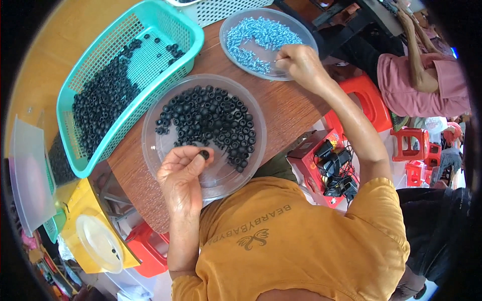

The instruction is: The person assembles cord locks by taking springs from a dish and inserting them into plastic cord lock components by hand.

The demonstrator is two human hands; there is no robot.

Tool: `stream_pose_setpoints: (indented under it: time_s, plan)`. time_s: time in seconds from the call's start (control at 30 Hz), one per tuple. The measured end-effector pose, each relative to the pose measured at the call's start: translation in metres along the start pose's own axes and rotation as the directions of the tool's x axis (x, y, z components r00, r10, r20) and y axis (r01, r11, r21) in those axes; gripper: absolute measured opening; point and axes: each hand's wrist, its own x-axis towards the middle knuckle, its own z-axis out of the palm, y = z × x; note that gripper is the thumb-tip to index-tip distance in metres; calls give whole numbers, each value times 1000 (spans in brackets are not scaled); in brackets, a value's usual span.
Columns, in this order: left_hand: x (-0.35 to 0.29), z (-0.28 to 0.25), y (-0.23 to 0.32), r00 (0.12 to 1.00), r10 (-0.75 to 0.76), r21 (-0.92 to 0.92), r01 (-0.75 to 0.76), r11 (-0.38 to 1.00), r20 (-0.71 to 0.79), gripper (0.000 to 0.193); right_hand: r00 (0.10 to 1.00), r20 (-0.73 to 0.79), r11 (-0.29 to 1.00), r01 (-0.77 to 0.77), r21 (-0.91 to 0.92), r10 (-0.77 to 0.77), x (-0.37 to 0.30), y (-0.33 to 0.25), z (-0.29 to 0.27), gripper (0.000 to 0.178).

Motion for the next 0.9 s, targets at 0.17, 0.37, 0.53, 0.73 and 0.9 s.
stream_pose_setpoints:
  time_s: [0.17, 0.37, 0.53, 0.73, 0.9]
  plan:
    - [5, -3, -5, 1000, 26, -68, -26, 997, -10, 15, 996, 63, 809, 17, 588, -67, -38, -91, -13, 8]
    - [-2, 2, -3, 993, 114, -46, -115, 992, -37, 16, 940, 178, 650, 58, 758, -291, -53, -147, 6, 6]
    - [-11, 0, -2, 970, 237, 96, -231, 968, -57, 17, 929, 214, 650, 36, 759, -301, -54, -160, 17, 6]
    - [-14, -3, -4, 906, 422, 387, -403, 829, 39, 17, 882, 405, 573, -208, 793, -240, -55, -161, 21, 9]
    - [-14, -15, -10, 852, 496, 449, -514, 731, 170, 16, 852, 464, 554, -271, 787, -243, -55, -161, 27, 10]
